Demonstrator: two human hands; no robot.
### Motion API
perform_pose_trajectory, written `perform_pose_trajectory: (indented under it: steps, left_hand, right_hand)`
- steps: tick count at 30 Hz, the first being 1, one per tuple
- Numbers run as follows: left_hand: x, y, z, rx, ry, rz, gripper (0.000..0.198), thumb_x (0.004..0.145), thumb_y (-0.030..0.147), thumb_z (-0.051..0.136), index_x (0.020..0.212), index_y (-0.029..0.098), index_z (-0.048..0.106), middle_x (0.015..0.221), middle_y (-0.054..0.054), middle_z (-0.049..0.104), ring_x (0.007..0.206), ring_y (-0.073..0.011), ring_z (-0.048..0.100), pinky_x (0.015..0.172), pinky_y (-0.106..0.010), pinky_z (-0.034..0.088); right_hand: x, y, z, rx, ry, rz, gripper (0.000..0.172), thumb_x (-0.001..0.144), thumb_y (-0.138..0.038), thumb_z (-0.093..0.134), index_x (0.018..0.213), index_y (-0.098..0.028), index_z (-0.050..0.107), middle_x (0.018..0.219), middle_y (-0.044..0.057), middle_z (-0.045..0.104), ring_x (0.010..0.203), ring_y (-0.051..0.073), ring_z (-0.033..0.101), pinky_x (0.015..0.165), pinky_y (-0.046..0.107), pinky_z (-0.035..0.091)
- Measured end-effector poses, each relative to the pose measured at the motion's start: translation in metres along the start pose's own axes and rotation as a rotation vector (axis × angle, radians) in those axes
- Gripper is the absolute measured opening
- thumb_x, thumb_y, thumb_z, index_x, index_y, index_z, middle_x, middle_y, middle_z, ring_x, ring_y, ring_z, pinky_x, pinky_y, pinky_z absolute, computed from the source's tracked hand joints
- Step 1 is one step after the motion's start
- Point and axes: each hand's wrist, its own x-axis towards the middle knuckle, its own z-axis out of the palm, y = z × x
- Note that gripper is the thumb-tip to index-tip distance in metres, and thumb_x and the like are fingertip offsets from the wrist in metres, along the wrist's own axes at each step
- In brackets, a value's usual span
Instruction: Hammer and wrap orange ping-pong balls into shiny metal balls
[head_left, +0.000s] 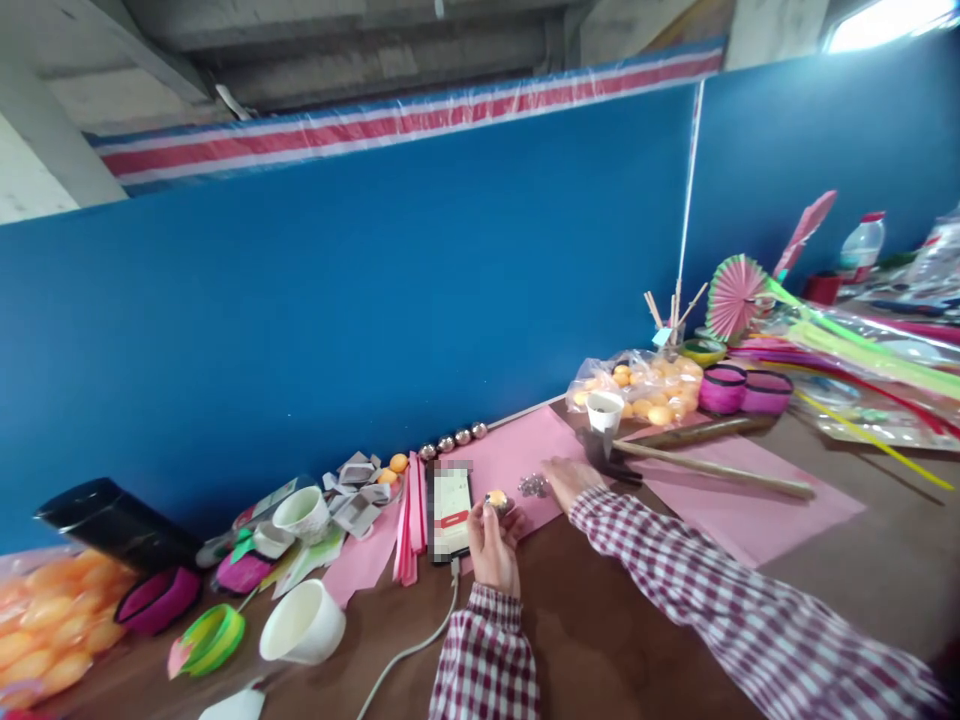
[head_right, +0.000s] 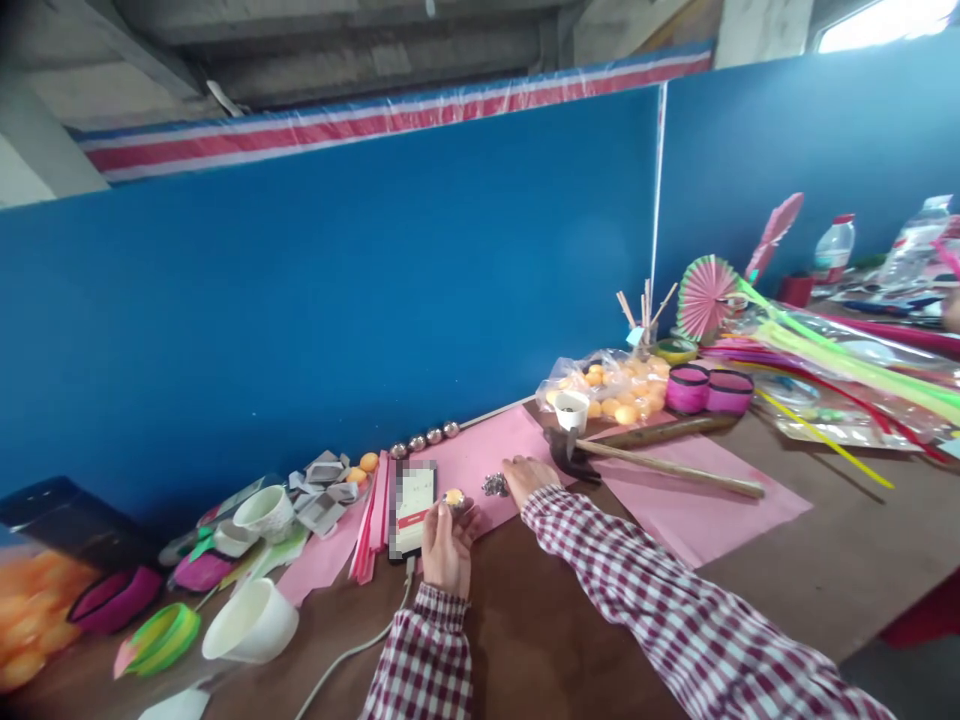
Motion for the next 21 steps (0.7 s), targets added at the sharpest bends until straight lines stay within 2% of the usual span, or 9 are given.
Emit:
perform_pose_trajectory:
  steps: [4,9,14,21]
  left_hand:
    - [0.002,0.0,0.0,0.003,-0.023,-0.028,0.033,0.069,0.038,0.061,0.094,0.022,0.046,0.086,-0.003,0.062,0.074,-0.0163,0.063,0.073,-0.036,0.049]
    - [0.004,0.004,0.0,-0.046,-0.074,-0.071,0.033,0.068,0.031,0.064,0.095,0.021,0.049,0.093,-0.004,0.061,0.08,-0.0178,0.063,0.079,-0.038,0.047]
    - [0.005,0.007,-0.003,-0.048,-0.107,-0.097,0.037,0.068,0.029,0.064,0.101,0.022,0.052,0.095,-0.006,0.063,0.085,-0.0189,0.062,0.083,-0.04,0.044]
    - [0.002,0.009,-0.001,-0.077,-0.101,-0.109,0.028,0.07,0.028,0.062,0.096,0.02,0.054,0.091,-0.005,0.064,0.082,-0.0165,0.062,0.083,-0.037,0.044]
  right_hand:
    - [0.014,0.014,0.01,-0.003,0.063,0.02,0.023,0.086,-0.027,0.037,0.093,-0.019,0.057,0.094,0.008,0.06,0.082,0.016,0.057,0.062,0.024,0.038]
    - [0.017,0.032,0.023,-0.017,0.123,-0.01,0.024,0.086,-0.034,0.037,0.092,-0.022,0.056,0.088,0.004,0.06,0.079,0.016,0.056,0.06,0.024,0.035]
    - [0.018,0.031,0.029,-0.041,0.192,-0.059,0.026,0.088,-0.033,0.032,0.088,-0.023,0.057,0.091,0.004,0.058,0.081,0.016,0.053,0.059,0.025,0.031]
    - [0.013,0.027,0.03,-0.037,0.271,-0.096,0.022,0.088,-0.029,0.034,0.091,-0.022,0.055,0.084,0.003,0.06,0.077,0.017,0.051,0.056,0.025,0.029]
